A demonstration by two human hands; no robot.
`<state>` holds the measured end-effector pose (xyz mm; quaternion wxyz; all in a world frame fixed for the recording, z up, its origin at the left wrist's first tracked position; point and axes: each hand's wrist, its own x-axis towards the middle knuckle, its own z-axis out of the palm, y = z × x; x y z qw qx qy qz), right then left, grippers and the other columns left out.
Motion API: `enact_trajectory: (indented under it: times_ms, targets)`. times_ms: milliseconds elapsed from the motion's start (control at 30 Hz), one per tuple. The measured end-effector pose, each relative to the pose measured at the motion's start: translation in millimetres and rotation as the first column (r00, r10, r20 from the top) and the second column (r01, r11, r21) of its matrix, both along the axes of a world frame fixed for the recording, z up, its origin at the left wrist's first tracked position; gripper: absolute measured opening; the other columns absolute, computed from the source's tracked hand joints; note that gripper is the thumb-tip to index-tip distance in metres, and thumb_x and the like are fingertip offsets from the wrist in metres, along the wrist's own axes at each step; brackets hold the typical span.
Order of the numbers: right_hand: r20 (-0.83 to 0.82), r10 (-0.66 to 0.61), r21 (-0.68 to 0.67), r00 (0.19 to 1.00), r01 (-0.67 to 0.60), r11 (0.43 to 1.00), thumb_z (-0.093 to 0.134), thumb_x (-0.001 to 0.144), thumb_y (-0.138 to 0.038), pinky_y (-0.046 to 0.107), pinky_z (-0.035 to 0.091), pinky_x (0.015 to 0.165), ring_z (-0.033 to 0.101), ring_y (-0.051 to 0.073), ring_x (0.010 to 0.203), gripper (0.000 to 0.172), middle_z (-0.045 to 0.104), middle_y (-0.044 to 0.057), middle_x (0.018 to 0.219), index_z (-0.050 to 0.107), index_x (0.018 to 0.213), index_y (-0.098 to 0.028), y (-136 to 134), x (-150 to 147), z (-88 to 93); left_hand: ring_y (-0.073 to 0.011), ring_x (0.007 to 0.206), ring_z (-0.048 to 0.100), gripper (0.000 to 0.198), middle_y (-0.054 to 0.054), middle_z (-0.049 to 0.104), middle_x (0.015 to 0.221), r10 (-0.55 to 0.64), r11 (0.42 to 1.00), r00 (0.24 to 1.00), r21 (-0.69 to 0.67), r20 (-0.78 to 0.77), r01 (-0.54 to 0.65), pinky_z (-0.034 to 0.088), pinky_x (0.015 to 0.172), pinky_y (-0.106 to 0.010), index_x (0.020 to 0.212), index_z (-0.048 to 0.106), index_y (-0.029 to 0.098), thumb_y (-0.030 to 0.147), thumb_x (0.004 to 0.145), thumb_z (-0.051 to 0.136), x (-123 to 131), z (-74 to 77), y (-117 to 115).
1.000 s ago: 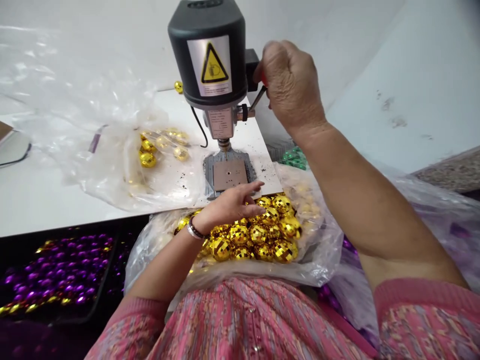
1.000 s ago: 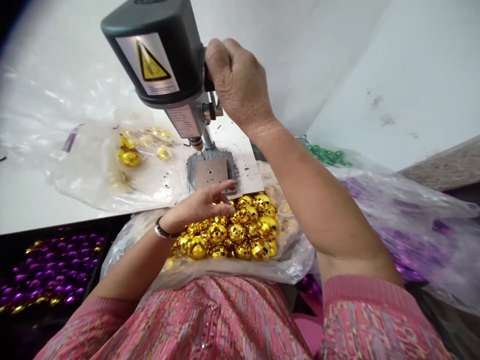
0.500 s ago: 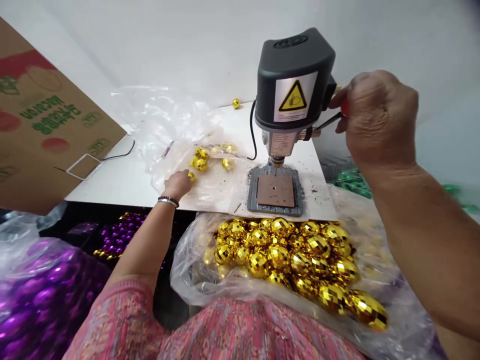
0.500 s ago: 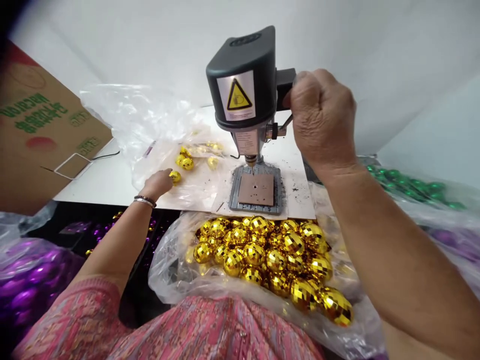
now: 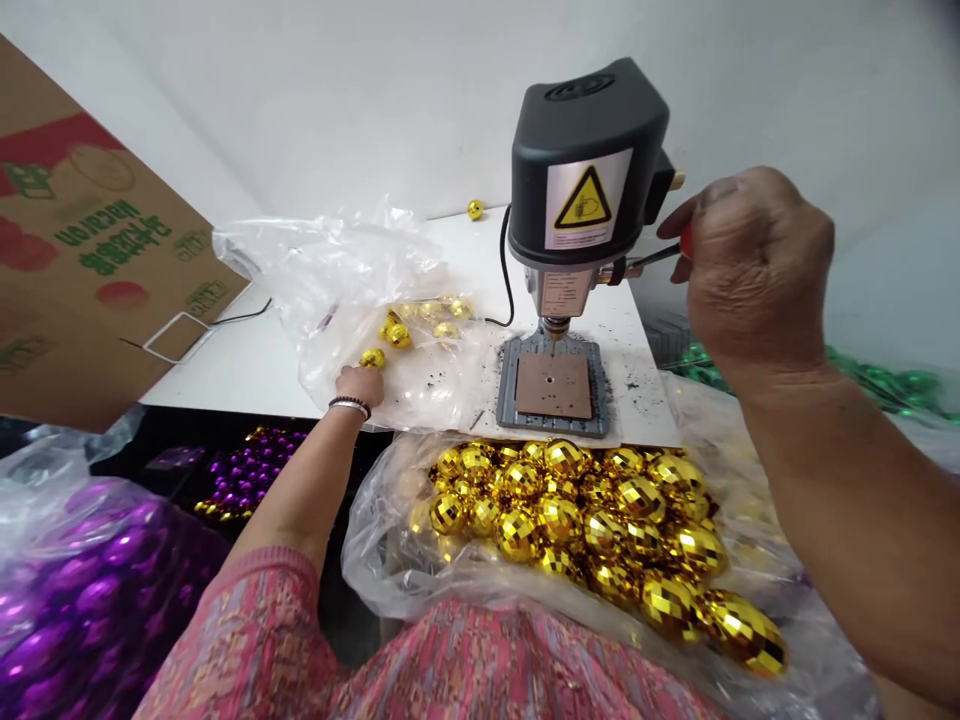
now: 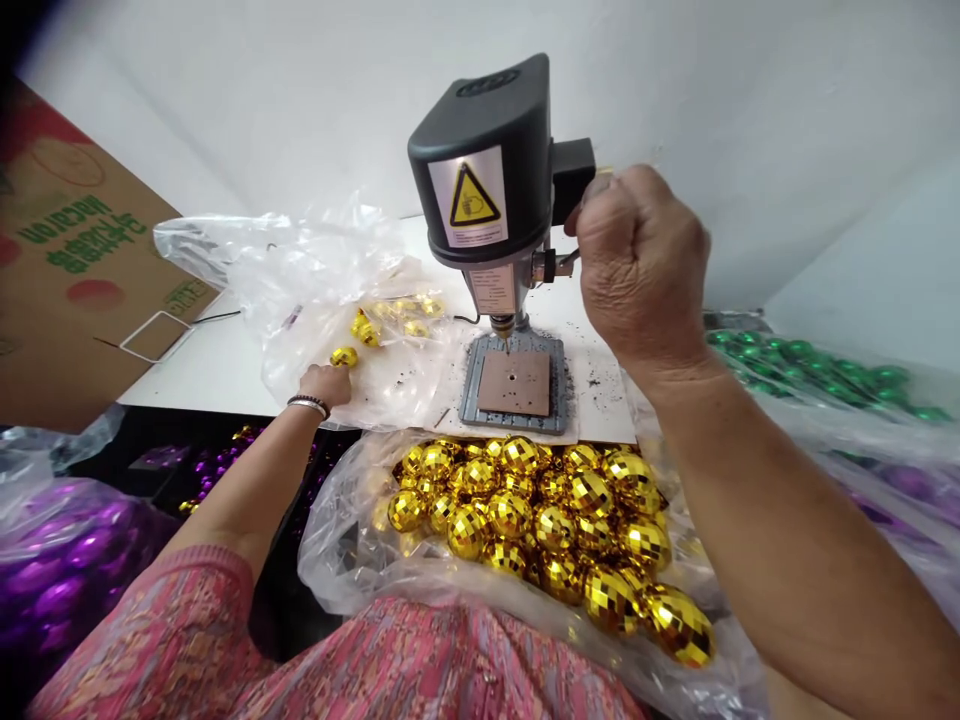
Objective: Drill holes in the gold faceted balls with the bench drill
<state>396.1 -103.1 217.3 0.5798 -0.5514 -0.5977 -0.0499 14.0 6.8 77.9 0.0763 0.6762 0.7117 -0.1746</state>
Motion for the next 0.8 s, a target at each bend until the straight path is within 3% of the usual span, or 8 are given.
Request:
enact_trajectory:
  times_ms: [100, 167, 200, 267, 333, 400, 567, 800]
  targets:
    - [0.008, 0.007, -0.015, 1.000, -0.007, 1.000, 0.038, 0.100, -0.033, 0.029, 0.039, 0.065, 0.044, 0.008, 0.058, 0.034, 0.052, -0.002, 0.068, 0.049, 0.071, -0.019, 0, 1, -0.8, -0.0424, 0.115, 0.064, 0.050, -0.026, 0.070, 0.117, -0.019, 0.998, 0.998, 0.068, 0.052, 0.015, 0.048, 0.094, -0.048, 0.117, 0.067, 0.012, 0.032, 0.072, 0.072, 16, 18.9, -6]
    - [0.007, 0.011, -0.017, 1.000, -0.011, 1.000, 0.037, 0.099, -0.036, 0.029, 0.036, 0.064, 0.041, 0.008, 0.058, 0.034, 0.051, -0.002, 0.068, 0.047, 0.071, -0.019, 0, 1, -1.6, -0.0327, 0.102, 0.067, 0.054, -0.016, 0.072, 0.109, -0.059, 0.993, 0.929, 0.114, 0.366, 0.018, 0.052, 0.086, -0.040, 0.123, 0.064, 0.018, 0.042, 0.075, 0.070, 31, 33.5, -13]
    - [0.002, 0.011, -0.013, 1.000, -0.011, 1.000, 0.037, 0.099, -0.037, 0.029, 0.036, 0.064, 0.041, 0.008, 0.058, 0.034, 0.050, -0.002, 0.068, 0.047, 0.072, -0.020, 1, 1, -2.0, -0.0273, 0.095, 0.068, 0.056, -0.012, 0.072, 0.106, -0.056, 0.996, 0.808, 0.091, 0.587, 0.003, 0.052, 0.080, -0.036, 0.126, 0.063, 0.020, 0.046, 0.077, 0.068, 39, 39.5, -18]
    - [-0.007, 0.012, -0.005, 1.000, -0.012, 1.000, 0.037, 0.099, -0.039, 0.028, 0.036, 0.064, 0.041, 0.009, 0.059, 0.034, 0.049, -0.002, 0.068, 0.047, 0.073, -0.020, 1, 2, -2.9, -0.0185, 0.080, 0.066, 0.064, -0.007, 0.069, 0.101, 0.049, 0.998, 0.395, -0.058, 0.918, 0.012, 0.050, 0.066, -0.027, 0.132, 0.059, 0.023, 0.053, 0.076, 0.068, 55, 46.2, -30]
    - [-0.011, 0.010, -0.011, 1.000, -0.010, 1.000, 0.037, 0.099, -0.040, 0.028, 0.036, 0.063, 0.041, 0.009, 0.059, 0.034, 0.048, -0.002, 0.067, 0.048, 0.073, -0.021, 1, 1, -3.4, -0.0142, 0.074, 0.064, 0.072, -0.005, 0.067, 0.100, 0.197, 0.976, 0.020, -0.198, 0.980, 0.089, 0.046, 0.059, -0.024, 0.133, 0.058, 0.025, 0.054, 0.069, 0.076, 72, 44.8, -42]
    - [-0.007, 0.009, -0.028, 1.000, -0.009, 1.000, 0.039, 0.099, -0.041, 0.028, 0.036, 0.063, 0.041, 0.009, 0.059, 0.034, 0.047, -0.003, 0.066, 0.049, 0.073, -0.021, -1, 1, -3.5, -0.0138, 0.077, 0.064, 0.072, -0.005, 0.067, 0.101, 0.286, 0.954, -0.168, -0.265, 0.943, 0.137, 0.046, 0.060, -0.023, 0.127, 0.060, 0.026, 0.052, 0.065, 0.083, 88, 37.6, -53]
    - [0.005, 0.005, -0.079, 1.000, -0.004, 0.997, 0.040, 0.100, -0.041, 0.028, 0.037, 0.063, 0.041, 0.009, 0.058, 0.033, 0.045, -0.004, 0.065, 0.048, 0.074, -0.021, -5, 1, -2.8, -0.0195, 0.090, 0.067, 0.054, -0.011, 0.071, 0.108, 0.419, 0.908, -0.282, -0.388, 0.863, 0.160, 0.053, 0.069, -0.029, 0.112, 0.065, 0.022, 0.068, 0.085, 0.063, 124, 20.7, -63]
    - [-0.006, 0.008, -0.104, 1.000, -0.008, 0.994, 0.043, 0.100, -0.042, 0.028, 0.041, 0.066, 0.042, 0.011, 0.058, 0.031, 0.046, -0.003, 0.063, 0.050, 0.077, -0.023, -9, -1, -2.3, -0.0183, 0.087, 0.068, 0.049, -0.008, 0.070, 0.110, 0.515, 0.857, -0.295, -0.482, 0.805, 0.181, 0.054, 0.071, -0.030, 0.130, 0.056, 0.026, 0.048, 0.087, 0.063, 151, 13.9, -63]
